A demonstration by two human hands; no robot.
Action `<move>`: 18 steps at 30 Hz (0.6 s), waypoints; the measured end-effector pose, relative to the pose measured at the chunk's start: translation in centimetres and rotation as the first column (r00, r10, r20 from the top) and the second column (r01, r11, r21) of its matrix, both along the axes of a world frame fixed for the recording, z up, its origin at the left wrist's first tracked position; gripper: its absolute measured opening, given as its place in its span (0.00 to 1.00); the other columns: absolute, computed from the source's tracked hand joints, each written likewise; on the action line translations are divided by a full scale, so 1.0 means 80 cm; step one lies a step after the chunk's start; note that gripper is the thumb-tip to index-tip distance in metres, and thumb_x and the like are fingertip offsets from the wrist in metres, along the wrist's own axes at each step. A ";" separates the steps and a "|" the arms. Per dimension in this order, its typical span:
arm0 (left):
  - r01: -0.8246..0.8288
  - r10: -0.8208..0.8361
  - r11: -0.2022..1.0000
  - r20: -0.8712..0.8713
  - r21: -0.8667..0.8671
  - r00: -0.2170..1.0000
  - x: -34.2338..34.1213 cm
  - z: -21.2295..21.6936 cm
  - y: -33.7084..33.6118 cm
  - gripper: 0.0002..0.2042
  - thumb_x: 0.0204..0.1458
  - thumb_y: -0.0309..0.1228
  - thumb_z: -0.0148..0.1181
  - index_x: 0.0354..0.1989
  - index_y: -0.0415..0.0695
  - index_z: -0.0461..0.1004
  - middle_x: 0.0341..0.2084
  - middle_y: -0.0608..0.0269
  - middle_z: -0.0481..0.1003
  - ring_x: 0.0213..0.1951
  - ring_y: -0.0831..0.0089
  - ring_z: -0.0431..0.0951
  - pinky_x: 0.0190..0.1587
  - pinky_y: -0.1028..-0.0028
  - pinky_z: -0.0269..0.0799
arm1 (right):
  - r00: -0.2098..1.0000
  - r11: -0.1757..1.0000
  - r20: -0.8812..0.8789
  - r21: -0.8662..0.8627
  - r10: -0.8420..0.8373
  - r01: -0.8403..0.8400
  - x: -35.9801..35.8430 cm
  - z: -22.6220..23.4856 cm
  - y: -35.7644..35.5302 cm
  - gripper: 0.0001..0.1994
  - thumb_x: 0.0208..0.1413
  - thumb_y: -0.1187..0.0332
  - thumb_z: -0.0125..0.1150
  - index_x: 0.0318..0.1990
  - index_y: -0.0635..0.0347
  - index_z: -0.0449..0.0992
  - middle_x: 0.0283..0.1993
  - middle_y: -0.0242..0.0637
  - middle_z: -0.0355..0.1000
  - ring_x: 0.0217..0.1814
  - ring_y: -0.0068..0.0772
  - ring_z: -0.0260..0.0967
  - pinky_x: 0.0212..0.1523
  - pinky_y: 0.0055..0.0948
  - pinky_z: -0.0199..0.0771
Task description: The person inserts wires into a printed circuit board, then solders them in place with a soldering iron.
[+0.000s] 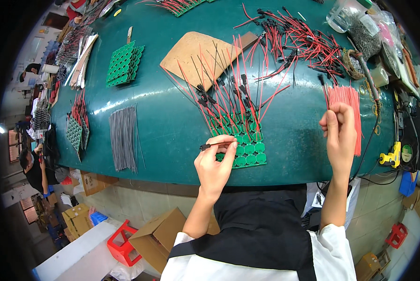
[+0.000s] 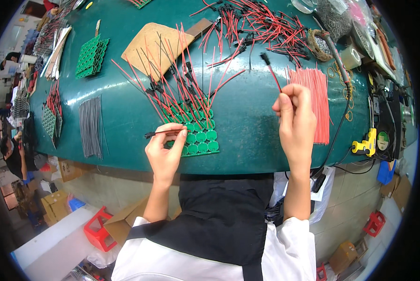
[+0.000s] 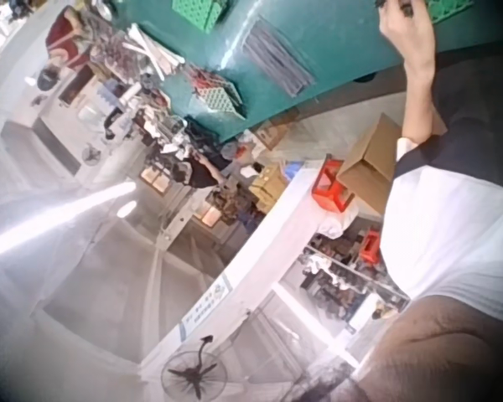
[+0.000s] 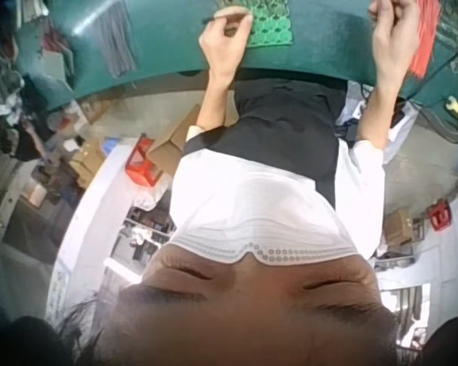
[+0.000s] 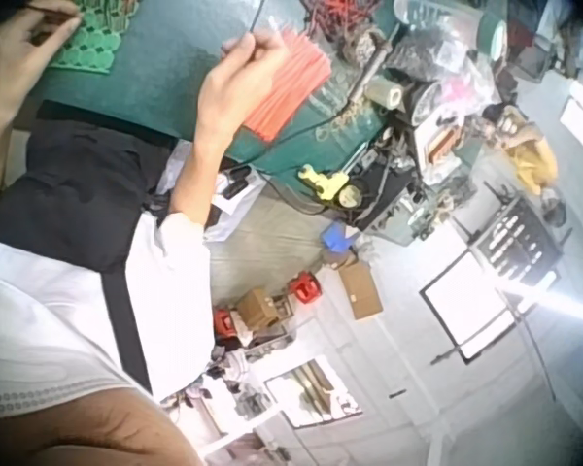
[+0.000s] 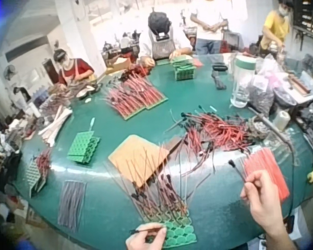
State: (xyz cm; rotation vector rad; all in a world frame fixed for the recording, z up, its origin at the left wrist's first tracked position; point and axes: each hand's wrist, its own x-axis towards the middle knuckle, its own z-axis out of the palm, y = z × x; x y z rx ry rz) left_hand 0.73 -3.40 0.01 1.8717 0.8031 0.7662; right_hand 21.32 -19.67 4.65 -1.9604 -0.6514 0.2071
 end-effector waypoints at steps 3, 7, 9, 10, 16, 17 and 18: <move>0.008 -0.008 0.999 0.017 0.050 1.000 0.004 0.000 -0.002 0.04 0.50 0.18 0.65 0.34 0.33 0.78 0.34 0.59 0.81 0.29 0.75 0.81 0.32 0.77 0.76 | 0.974 0.946 -0.221 0.323 0.048 0.026 -0.015 -0.004 -0.006 0.10 0.67 0.75 0.49 0.52 0.69 0.70 0.33 0.36 0.71 0.30 0.19 0.67 0.33 0.21 0.72; 0.015 -0.016 0.999 0.015 0.043 1.000 0.005 0.000 -0.002 0.03 0.50 0.18 0.65 0.33 0.33 0.78 0.34 0.58 0.80 0.28 0.75 0.81 0.31 0.77 0.76 | 0.883 0.880 -0.437 0.472 0.174 0.060 -0.032 -0.010 -0.023 0.12 0.67 0.74 0.50 0.53 0.71 0.71 0.35 0.41 0.74 0.30 0.21 0.70 0.27 0.20 0.72; 0.024 -0.025 0.996 0.008 0.081 1.000 0.004 -0.001 -0.001 0.04 0.49 0.18 0.65 0.32 0.33 0.78 0.33 0.59 0.80 0.27 0.75 0.80 0.30 0.77 0.75 | 0.881 0.873 -0.444 0.481 0.166 0.078 -0.039 -0.014 -0.026 0.11 0.67 0.71 0.50 0.50 0.70 0.71 0.33 0.41 0.75 0.26 0.21 0.69 0.23 0.19 0.69; 0.026 -0.026 0.996 0.009 0.081 1.000 0.004 0.000 -0.001 0.04 0.49 0.18 0.65 0.32 0.33 0.78 0.33 0.59 0.80 0.27 0.75 0.80 0.30 0.77 0.75 | 0.885 0.881 -0.439 0.467 0.156 0.076 -0.041 -0.014 -0.030 0.10 0.68 0.71 0.50 0.48 0.70 0.72 0.30 0.39 0.74 0.24 0.19 0.67 0.21 0.18 0.67; 0.035 -0.027 0.986 -0.054 0.161 0.998 0.008 0.003 -0.003 0.06 0.48 0.19 0.68 0.32 0.35 0.77 0.31 0.60 0.80 0.28 0.78 0.79 0.31 0.79 0.74 | 0.895 0.882 -0.393 0.471 0.210 0.001 -0.049 -0.015 -0.034 0.10 0.69 0.68 0.49 0.46 0.68 0.72 0.22 0.30 0.68 0.19 0.14 0.59 0.20 0.16 0.57; 0.033 -0.024 0.983 -0.051 0.178 0.998 0.008 -0.001 -0.003 0.06 0.48 0.19 0.68 0.32 0.35 0.76 0.31 0.60 0.80 0.28 0.78 0.78 0.31 0.79 0.74 | 0.902 0.890 -0.374 0.456 0.215 -0.023 -0.052 -0.016 -0.033 0.10 0.69 0.68 0.49 0.46 0.67 0.72 0.21 0.29 0.66 0.19 0.13 0.58 0.21 0.16 0.56; 0.031 -0.022 0.980 -0.048 0.195 0.999 0.009 -0.003 -0.003 0.07 0.48 0.19 0.68 0.31 0.36 0.75 0.30 0.61 0.79 0.28 0.77 0.78 0.31 0.79 0.73 | 0.896 0.886 -0.375 0.462 0.239 -0.043 -0.055 -0.017 -0.034 0.11 0.69 0.68 0.48 0.49 0.68 0.71 0.23 0.29 0.67 0.22 0.14 0.59 0.24 0.16 0.58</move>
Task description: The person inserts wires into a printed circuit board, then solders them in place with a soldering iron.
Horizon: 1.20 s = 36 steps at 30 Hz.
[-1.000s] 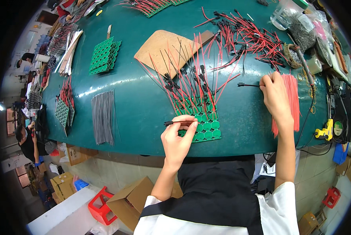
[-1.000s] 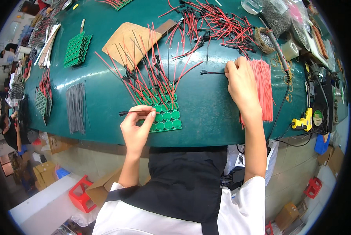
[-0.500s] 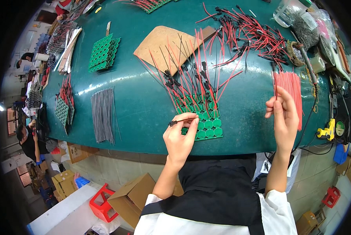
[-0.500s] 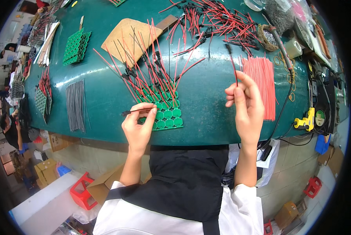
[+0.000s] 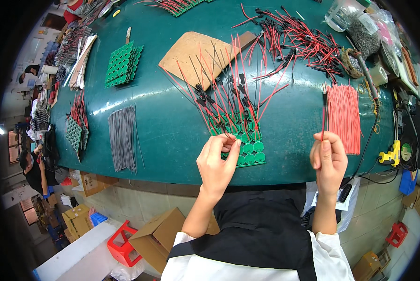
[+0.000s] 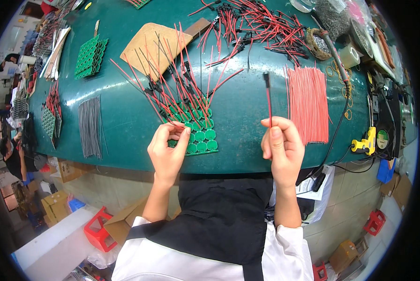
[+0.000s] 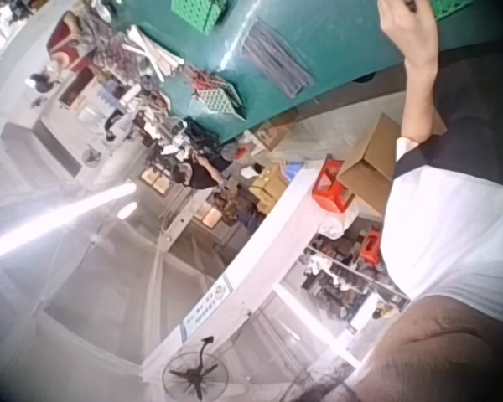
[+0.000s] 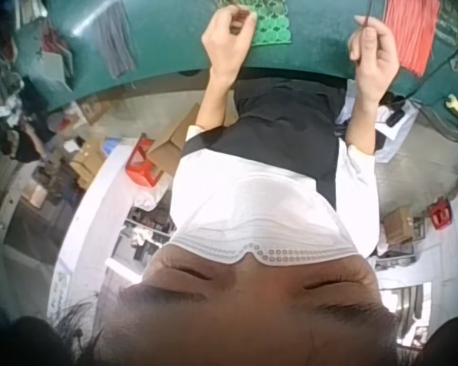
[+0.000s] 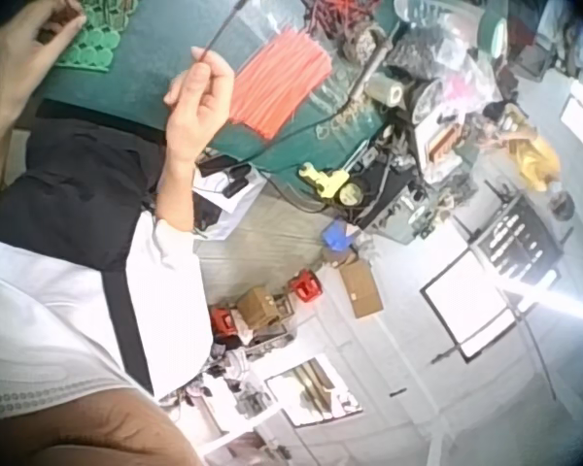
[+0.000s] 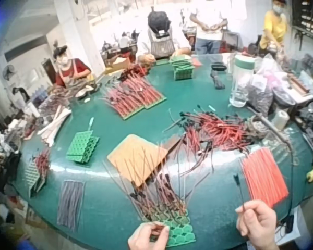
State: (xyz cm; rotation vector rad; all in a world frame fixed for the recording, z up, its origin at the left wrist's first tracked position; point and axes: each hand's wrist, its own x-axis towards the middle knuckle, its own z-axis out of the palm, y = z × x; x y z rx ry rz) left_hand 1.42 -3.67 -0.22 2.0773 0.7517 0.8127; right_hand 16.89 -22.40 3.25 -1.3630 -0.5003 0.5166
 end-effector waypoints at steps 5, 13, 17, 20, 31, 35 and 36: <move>-0.010 0.011 0.999 -0.015 0.042 1.000 -0.001 -0.003 -0.001 0.08 0.48 0.20 0.68 0.32 0.37 0.73 0.29 0.61 0.78 0.27 0.78 0.77 0.31 0.78 0.73 | 0.998 0.998 -0.046 -0.039 0.046 -0.047 -0.020 0.006 0.008 0.15 0.69 0.69 0.48 0.56 0.71 0.68 0.29 0.35 0.72 0.29 0.19 0.65 0.31 0.18 0.66; -0.039 0.039 0.999 -0.138 0.008 0.990 0.005 0.011 -0.003 0.11 0.47 0.21 0.69 0.37 0.37 0.73 0.30 0.60 0.78 0.28 0.78 0.78 0.32 0.78 0.74 | 0.980 0.976 0.171 -0.207 0.099 -0.063 -0.044 0.008 0.030 0.05 0.58 0.79 0.60 0.41 0.70 0.73 0.35 0.43 0.80 0.33 0.27 0.78 0.33 0.25 0.78; 0.314 -0.220 0.821 0.243 -0.478 0.945 -0.010 0.026 -0.015 0.15 0.47 0.17 0.68 0.44 0.34 0.75 0.39 0.56 0.77 0.40 0.71 0.79 0.44 0.74 0.76 | 0.683 0.975 0.700 -0.205 0.207 -0.085 -0.043 0.002 0.054 0.11 0.47 0.81 0.67 0.39 0.66 0.75 0.31 0.40 0.74 0.28 0.39 0.72 0.29 0.32 0.73; 0.367 -0.257 0.804 0.283 -0.468 0.924 -0.014 0.028 -0.014 0.13 0.49 0.15 0.66 0.43 0.34 0.75 0.39 0.56 0.76 0.41 0.71 0.79 0.45 0.74 0.75 | 0.601 0.966 0.758 -0.233 0.253 -0.112 -0.043 -0.001 0.067 0.09 0.48 0.79 0.66 0.37 0.64 0.75 0.30 0.39 0.73 0.28 0.40 0.71 0.31 0.34 0.73; 0.034 -0.006 0.940 0.083 -0.340 0.997 -0.028 0.004 0.019 0.07 0.52 0.19 0.66 0.39 0.35 0.77 0.35 0.60 0.80 0.36 0.77 0.80 0.41 0.78 0.76 | 0.501 0.773 0.792 -0.546 0.350 0.323 0.098 -0.035 0.108 0.08 0.57 0.73 0.58 0.44 0.60 0.72 0.42 0.45 0.67 0.44 0.49 0.69 0.43 0.42 0.73; 0.023 -0.013 0.968 0.043 -0.249 0.999 -0.029 0.001 0.019 0.07 0.51 0.19 0.66 0.38 0.35 0.78 0.34 0.61 0.80 0.35 0.77 0.80 0.40 0.79 0.76 | 0.510 0.641 0.741 -0.654 0.437 0.402 0.076 -0.031 0.084 0.06 0.58 0.71 0.58 0.38 0.63 0.69 0.38 0.45 0.65 0.42 0.51 0.68 0.42 0.45 0.71; 0.024 -0.014 0.967 0.043 -0.252 0.999 -0.029 0.000 0.019 0.07 0.51 0.19 0.66 0.38 0.35 0.78 0.34 0.61 0.80 0.35 0.77 0.80 0.40 0.79 0.76 | 0.510 0.639 0.740 -0.656 0.438 0.402 0.071 -0.027 0.074 0.06 0.58 0.71 0.58 0.38 0.63 0.69 0.38 0.45 0.65 0.42 0.51 0.68 0.42 0.45 0.71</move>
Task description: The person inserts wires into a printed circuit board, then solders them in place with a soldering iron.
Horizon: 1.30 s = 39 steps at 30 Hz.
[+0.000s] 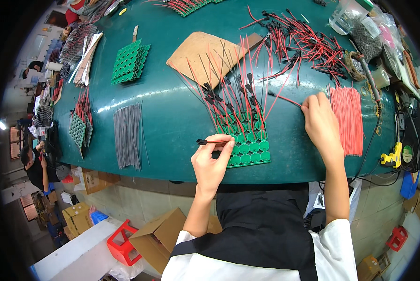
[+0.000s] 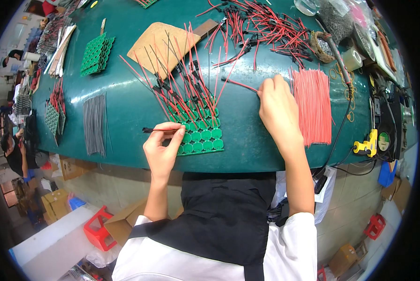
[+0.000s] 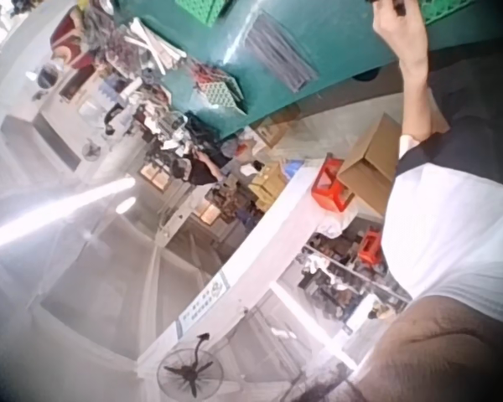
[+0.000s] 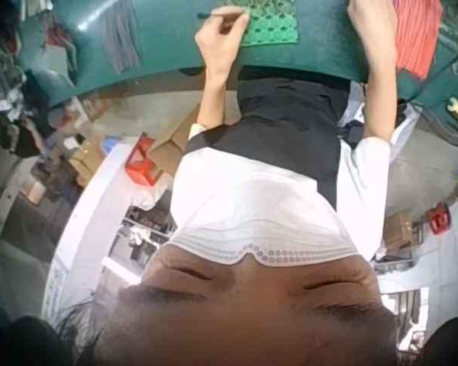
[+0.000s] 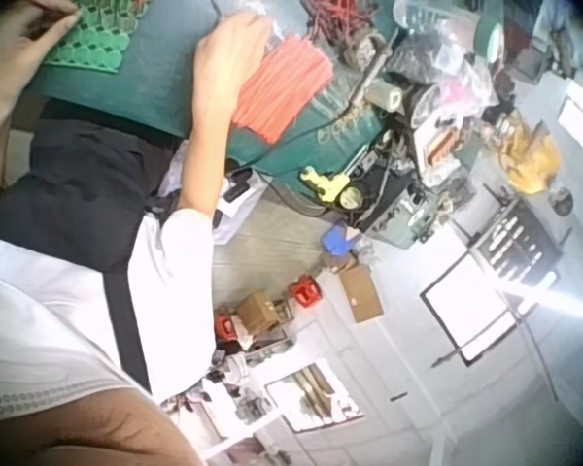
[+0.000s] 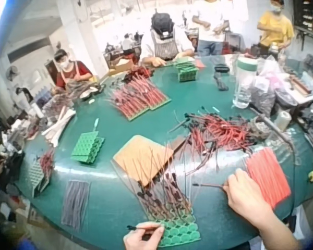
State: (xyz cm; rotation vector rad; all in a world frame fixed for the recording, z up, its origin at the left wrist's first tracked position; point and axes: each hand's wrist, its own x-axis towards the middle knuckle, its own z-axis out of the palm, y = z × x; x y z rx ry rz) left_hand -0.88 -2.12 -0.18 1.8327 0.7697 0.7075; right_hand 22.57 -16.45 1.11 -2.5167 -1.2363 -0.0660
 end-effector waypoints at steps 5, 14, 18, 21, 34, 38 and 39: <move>-0.032 0.032 0.999 0.013 0.025 0.999 0.001 0.000 0.001 0.06 0.51 0.19 0.66 0.37 0.34 0.78 0.33 0.61 0.80 0.33 0.78 0.80 0.38 0.79 0.76 | 0.948 0.977 -0.289 0.123 -0.132 0.173 -0.015 0.016 -0.039 0.06 0.61 0.72 0.55 0.37 0.65 0.67 0.36 0.47 0.70 0.39 0.55 0.69 0.42 0.43 0.70; -0.083 0.081 0.987 0.020 0.137 0.997 0.008 -0.002 -0.007 0.04 0.50 0.19 0.66 0.34 0.36 0.78 0.31 0.60 0.80 0.26 0.76 0.79 0.31 0.78 0.75 | 0.577 0.690 -0.806 0.493 0.133 0.530 -0.046 0.029 -0.062 0.05 0.67 0.70 0.51 0.44 0.63 0.67 0.29 0.32 0.69 0.26 0.18 0.65 0.27 0.18 0.68; -0.060 0.067 0.975 -0.027 0.214 0.997 0.005 -0.002 -0.008 0.05 0.49 0.20 0.67 0.34 0.36 0.79 0.31 0.60 0.81 0.29 0.78 0.80 0.34 0.78 0.75 | 0.464 0.563 -0.821 0.568 0.333 0.601 -0.054 0.024 -0.074 0.06 0.67 0.71 0.52 0.45 0.64 0.66 0.29 0.35 0.70 0.26 0.20 0.66 0.27 0.19 0.70; -0.034 0.053 0.959 -0.059 0.280 0.997 0.008 0.001 -0.010 0.05 0.49 0.20 0.67 0.34 0.36 0.79 0.31 0.60 0.81 0.28 0.79 0.79 0.34 0.78 0.75 | 0.388 0.492 -0.811 0.578 0.438 0.652 -0.064 0.034 -0.072 0.06 0.66 0.72 0.52 0.45 0.64 0.66 0.30 0.37 0.70 0.26 0.23 0.67 0.27 0.21 0.70; 0.120 -0.094 0.961 0.113 -0.248 0.989 -0.001 0.033 -0.019 0.14 0.47 0.18 0.67 0.43 0.36 0.75 0.37 0.61 0.75 0.38 0.75 0.78 0.43 0.75 0.75 | 0.741 0.778 -0.536 0.628 0.405 0.029 -0.128 0.034 -0.017 0.05 0.53 0.78 0.65 0.37 0.67 0.76 0.33 0.39 0.76 0.31 0.30 0.75 0.30 0.27 0.76; 0.276 -0.185 0.896 0.272 -0.348 0.944 -0.014 0.036 -0.027 0.11 0.51 0.16 0.64 0.43 0.34 0.75 0.39 0.58 0.76 0.42 0.71 0.79 0.46 0.73 0.76 | 0.847 0.708 -0.204 0.660 0.490 -0.251 -0.144 0.027 0.012 0.08 0.47 0.79 0.68 0.35 0.65 0.76 0.31 0.38 0.74 0.29 0.35 0.72 0.29 0.30 0.73; 0.266 -0.177 0.900 0.266 -0.346 0.948 -0.017 0.038 -0.026 0.11 0.51 0.16 0.64 0.43 0.34 0.75 0.39 0.58 0.76 0.42 0.71 0.79 0.46 0.73 0.76 | 0.841 0.703 -0.207 0.664 0.499 -0.254 -0.146 0.027 0.015 0.08 0.47 0.79 0.68 0.35 0.65 0.76 0.31 0.38 0.74 0.29 0.35 0.72 0.29 0.30 0.73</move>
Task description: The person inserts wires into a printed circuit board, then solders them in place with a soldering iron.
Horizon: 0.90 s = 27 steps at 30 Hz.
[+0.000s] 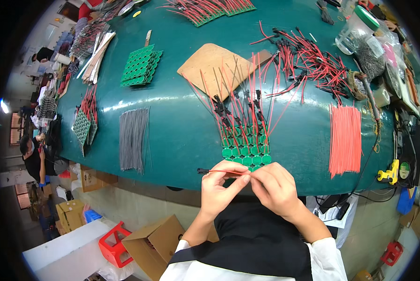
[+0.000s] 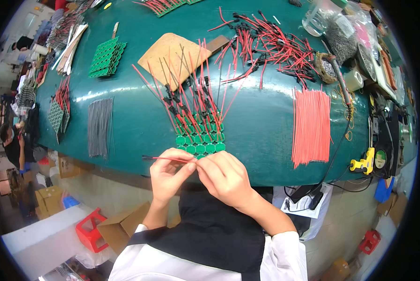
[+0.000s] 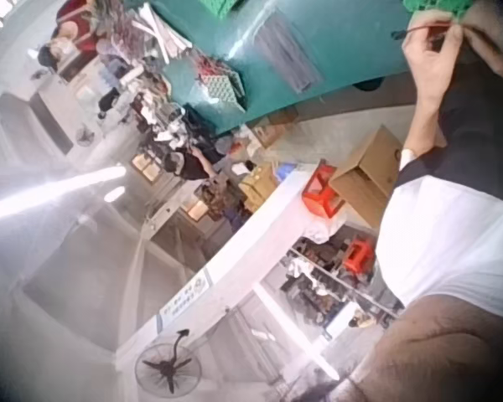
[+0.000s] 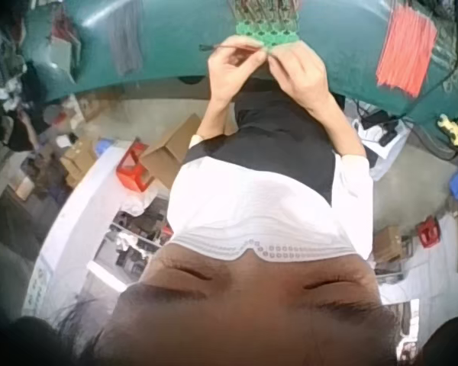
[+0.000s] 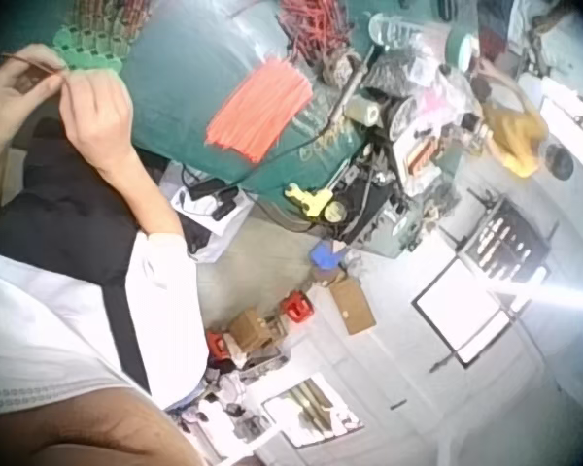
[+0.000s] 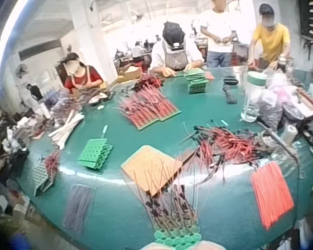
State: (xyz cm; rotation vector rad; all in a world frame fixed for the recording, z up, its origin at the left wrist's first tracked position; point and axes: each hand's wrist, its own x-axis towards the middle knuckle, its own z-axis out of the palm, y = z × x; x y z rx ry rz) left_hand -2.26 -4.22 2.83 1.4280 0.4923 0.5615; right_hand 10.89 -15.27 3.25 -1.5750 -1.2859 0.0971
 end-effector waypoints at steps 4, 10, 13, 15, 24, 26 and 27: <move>-0.136 0.129 0.984 -0.064 -0.120 0.990 -0.009 -0.006 0.007 0.10 0.53 0.16 0.63 0.43 0.34 0.73 0.36 0.57 0.77 0.40 0.70 0.80 0.45 0.73 0.76 | 0.946 0.997 0.323 -0.073 -0.009 0.035 0.013 -0.003 0.004 0.07 0.45 0.75 0.64 0.33 0.58 0.75 0.32 0.35 0.74 0.30 0.35 0.72 0.28 0.33 0.71; -0.260 0.270 0.962 -0.156 0.083 0.950 -0.006 -0.029 0.032 0.10 0.54 0.17 0.62 0.44 0.34 0.72 0.37 0.56 0.79 0.40 0.73 0.81 0.45 0.76 0.76 | 0.756 0.694 0.528 -0.373 -0.386 0.615 0.150 -0.020 0.014 0.11 0.63 0.65 0.55 0.44 0.64 0.69 0.41 0.49 0.70 0.41 0.53 0.72 0.39 0.45 0.73; -0.244 0.334 0.893 -0.194 0.378 0.922 0.002 -0.031 0.033 0.08 0.52 0.19 0.63 0.41 0.36 0.76 0.34 0.59 0.81 0.38 0.76 0.81 0.43 0.76 0.76 | 0.738 0.544 0.568 -0.513 -0.365 0.664 0.185 -0.025 0.040 0.16 0.61 0.59 0.57 0.42 0.66 0.68 0.42 0.53 0.70 0.41 0.56 0.73 0.38 0.49 0.76; -0.234 0.334 0.889 -0.207 0.395 0.920 0.001 -0.031 0.035 0.08 0.52 0.19 0.63 0.40 0.36 0.76 0.34 0.59 0.81 0.37 0.75 0.81 0.42 0.76 0.76 | 0.751 0.509 0.556 -0.559 -0.355 0.655 0.190 -0.029 0.047 0.17 0.60 0.59 0.58 0.38 0.68 0.67 0.41 0.56 0.70 0.40 0.60 0.74 0.38 0.52 0.77; -0.238 0.354 0.858 -0.189 0.456 0.916 0.001 -0.034 0.033 0.07 0.52 0.18 0.64 0.39 0.35 0.76 0.33 0.59 0.81 0.36 0.75 0.82 0.41 0.77 0.77 | 0.801 0.631 0.468 -0.504 -0.374 0.589 0.178 -0.029 0.021 0.08 0.57 0.70 0.54 0.33 0.68 0.69 0.32 0.55 0.75 0.34 0.62 0.73 0.35 0.53 0.73; -0.239 0.365 0.843 -0.184 0.482 0.913 0.001 -0.034 0.033 0.07 0.51 0.18 0.64 0.39 0.35 0.76 0.33 0.59 0.81 0.36 0.75 0.82 0.41 0.77 0.77 | 0.809 0.671 0.425 -0.463 -0.405 0.579 0.169 -0.027 0.007 0.07 0.58 0.71 0.55 0.34 0.67 0.69 0.29 0.51 0.75 0.30 0.55 0.74 0.31 0.49 0.72; -0.231 0.362 0.830 -0.175 0.508 0.915 0.001 -0.034 0.033 0.07 0.51 0.18 0.64 0.38 0.35 0.76 0.33 0.58 0.81 0.35 0.75 0.81 0.40 0.77 0.77 | 0.817 0.708 0.380 -0.418 -0.433 0.569 0.164 -0.025 0.000 0.07 0.59 0.71 0.55 0.34 0.67 0.68 0.26 0.47 0.74 0.26 0.48 0.74 0.26 0.45 0.72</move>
